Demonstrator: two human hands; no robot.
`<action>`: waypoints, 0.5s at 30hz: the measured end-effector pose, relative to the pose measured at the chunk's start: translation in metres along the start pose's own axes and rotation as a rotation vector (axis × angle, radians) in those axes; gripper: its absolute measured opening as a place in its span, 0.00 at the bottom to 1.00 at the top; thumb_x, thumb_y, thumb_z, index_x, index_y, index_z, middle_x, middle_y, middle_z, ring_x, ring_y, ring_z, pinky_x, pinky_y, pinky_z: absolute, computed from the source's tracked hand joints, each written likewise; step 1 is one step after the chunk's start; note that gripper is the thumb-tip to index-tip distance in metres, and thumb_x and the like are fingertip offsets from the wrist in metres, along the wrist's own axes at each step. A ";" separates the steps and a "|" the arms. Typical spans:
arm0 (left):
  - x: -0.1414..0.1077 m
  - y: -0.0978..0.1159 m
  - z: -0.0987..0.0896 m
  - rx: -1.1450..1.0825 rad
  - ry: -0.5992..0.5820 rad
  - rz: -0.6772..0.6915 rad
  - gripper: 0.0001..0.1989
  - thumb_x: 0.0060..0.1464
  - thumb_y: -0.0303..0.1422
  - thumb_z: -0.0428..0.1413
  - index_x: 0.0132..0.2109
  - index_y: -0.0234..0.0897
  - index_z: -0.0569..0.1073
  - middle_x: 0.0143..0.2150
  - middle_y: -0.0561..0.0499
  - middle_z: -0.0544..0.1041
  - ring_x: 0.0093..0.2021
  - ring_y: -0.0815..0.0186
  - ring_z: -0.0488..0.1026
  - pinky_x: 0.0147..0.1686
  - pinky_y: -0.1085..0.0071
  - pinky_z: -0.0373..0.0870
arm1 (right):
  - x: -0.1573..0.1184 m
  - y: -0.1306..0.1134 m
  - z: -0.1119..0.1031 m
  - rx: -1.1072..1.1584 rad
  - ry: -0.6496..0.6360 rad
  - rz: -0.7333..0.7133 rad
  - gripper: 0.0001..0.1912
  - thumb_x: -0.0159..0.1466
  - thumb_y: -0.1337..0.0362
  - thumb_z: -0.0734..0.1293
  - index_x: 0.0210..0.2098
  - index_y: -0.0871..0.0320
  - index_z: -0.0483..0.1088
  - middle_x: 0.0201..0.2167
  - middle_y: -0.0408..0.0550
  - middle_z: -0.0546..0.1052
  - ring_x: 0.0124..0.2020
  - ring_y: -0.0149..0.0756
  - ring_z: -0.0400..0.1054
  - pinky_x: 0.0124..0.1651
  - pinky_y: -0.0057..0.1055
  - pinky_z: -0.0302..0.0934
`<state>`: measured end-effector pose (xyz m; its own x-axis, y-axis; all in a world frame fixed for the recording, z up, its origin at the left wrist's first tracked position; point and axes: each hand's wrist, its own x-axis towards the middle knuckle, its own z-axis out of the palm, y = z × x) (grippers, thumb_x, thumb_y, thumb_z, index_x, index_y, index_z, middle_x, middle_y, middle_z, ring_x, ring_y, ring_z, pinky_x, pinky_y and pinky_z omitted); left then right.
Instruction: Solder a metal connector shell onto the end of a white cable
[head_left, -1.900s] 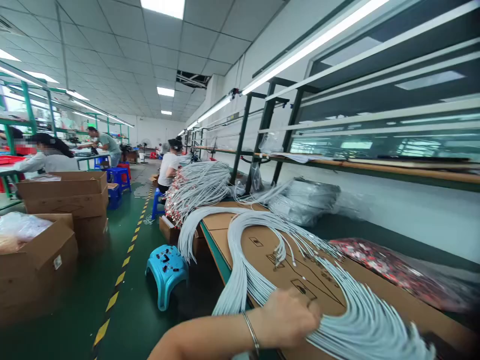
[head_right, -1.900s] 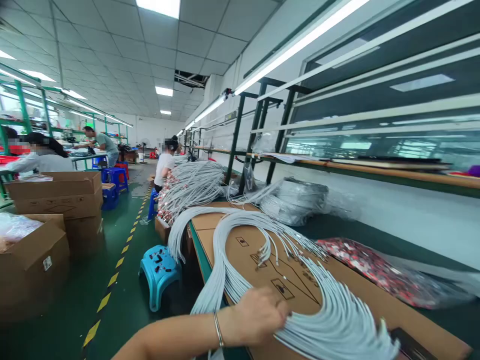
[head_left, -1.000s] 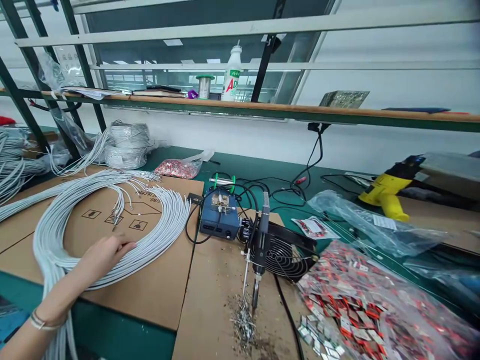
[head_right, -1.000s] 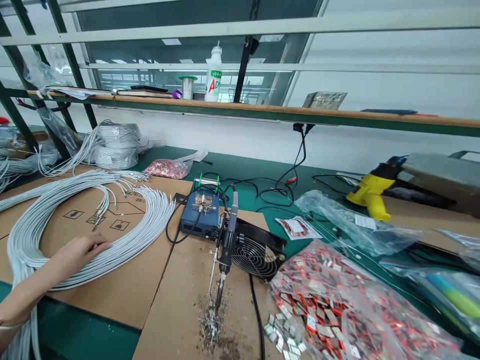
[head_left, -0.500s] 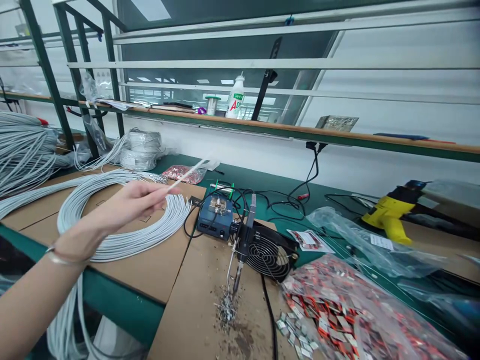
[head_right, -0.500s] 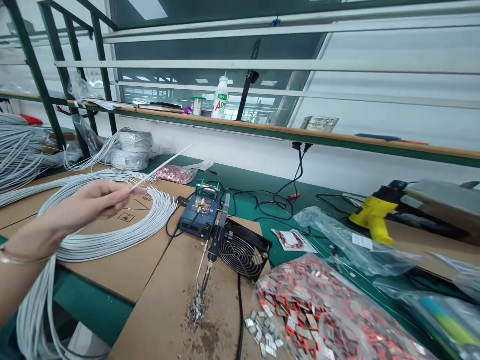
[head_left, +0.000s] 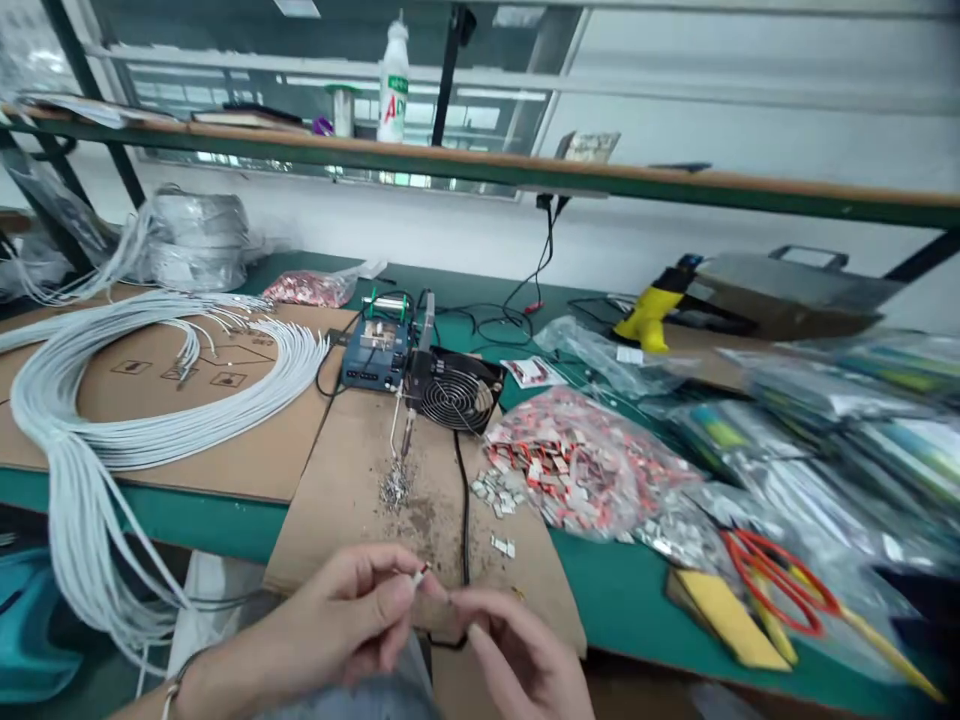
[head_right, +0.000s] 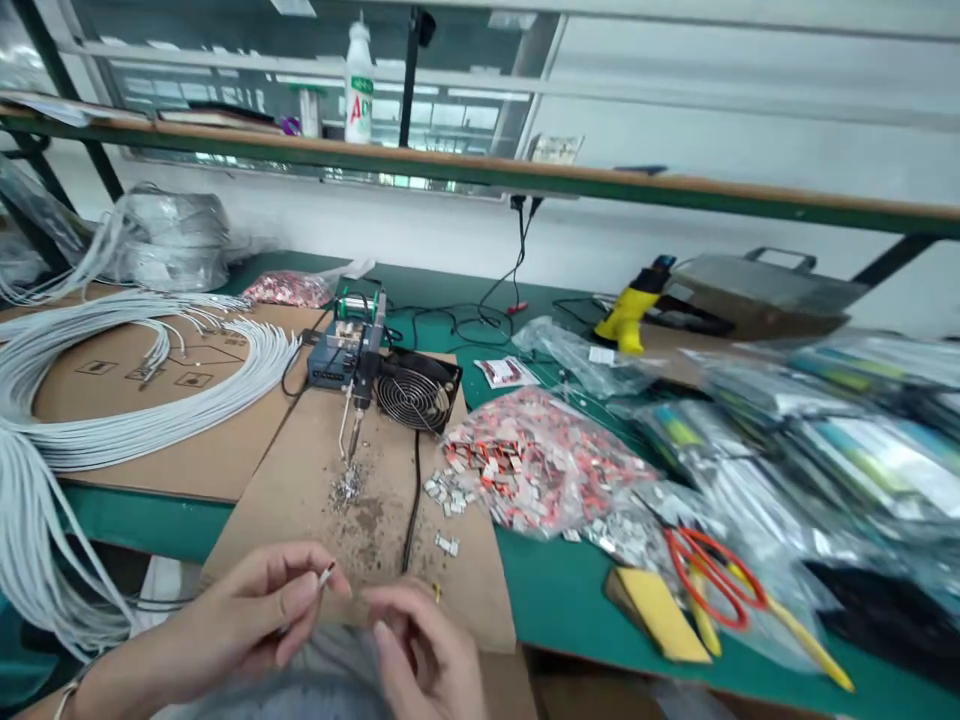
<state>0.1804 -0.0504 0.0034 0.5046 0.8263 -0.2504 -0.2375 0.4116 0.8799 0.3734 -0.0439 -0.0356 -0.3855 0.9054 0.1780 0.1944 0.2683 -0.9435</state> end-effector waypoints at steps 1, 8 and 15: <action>-0.003 -0.007 -0.003 0.021 0.022 -0.005 0.22 0.53 0.49 0.52 0.39 0.32 0.63 0.18 0.58 0.64 0.11 0.80 0.50 0.11 0.82 0.42 | 0.004 0.000 0.004 0.023 -0.011 -0.016 0.11 0.63 0.60 0.59 0.38 0.57 0.70 0.28 0.48 0.70 0.29 0.28 0.64 0.32 0.23 0.60; -0.016 -0.024 -0.010 0.300 0.204 -0.019 0.20 0.54 0.48 0.51 0.32 0.32 0.63 0.25 0.53 0.69 0.16 0.78 0.61 0.15 0.82 0.53 | 0.024 -0.013 0.030 0.081 -0.054 -0.002 0.09 0.59 0.62 0.65 0.28 0.62 0.72 0.20 0.43 0.65 0.22 0.22 0.57 0.26 0.21 0.51; -0.018 -0.033 -0.004 0.408 0.424 0.189 0.20 0.52 0.46 0.54 0.26 0.31 0.67 0.22 0.52 0.63 0.20 0.75 0.60 0.19 0.80 0.57 | 0.035 -0.014 0.055 0.740 0.010 0.212 0.20 0.54 0.56 0.68 0.19 0.62 0.57 0.14 0.38 0.56 0.15 0.18 0.47 0.17 0.18 0.45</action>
<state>0.1759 -0.0769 -0.0231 0.0907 0.9860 -0.1399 0.0883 0.1320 0.9873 0.3076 -0.0339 -0.0320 -0.3984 0.9168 -0.0284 -0.3919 -0.1981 -0.8984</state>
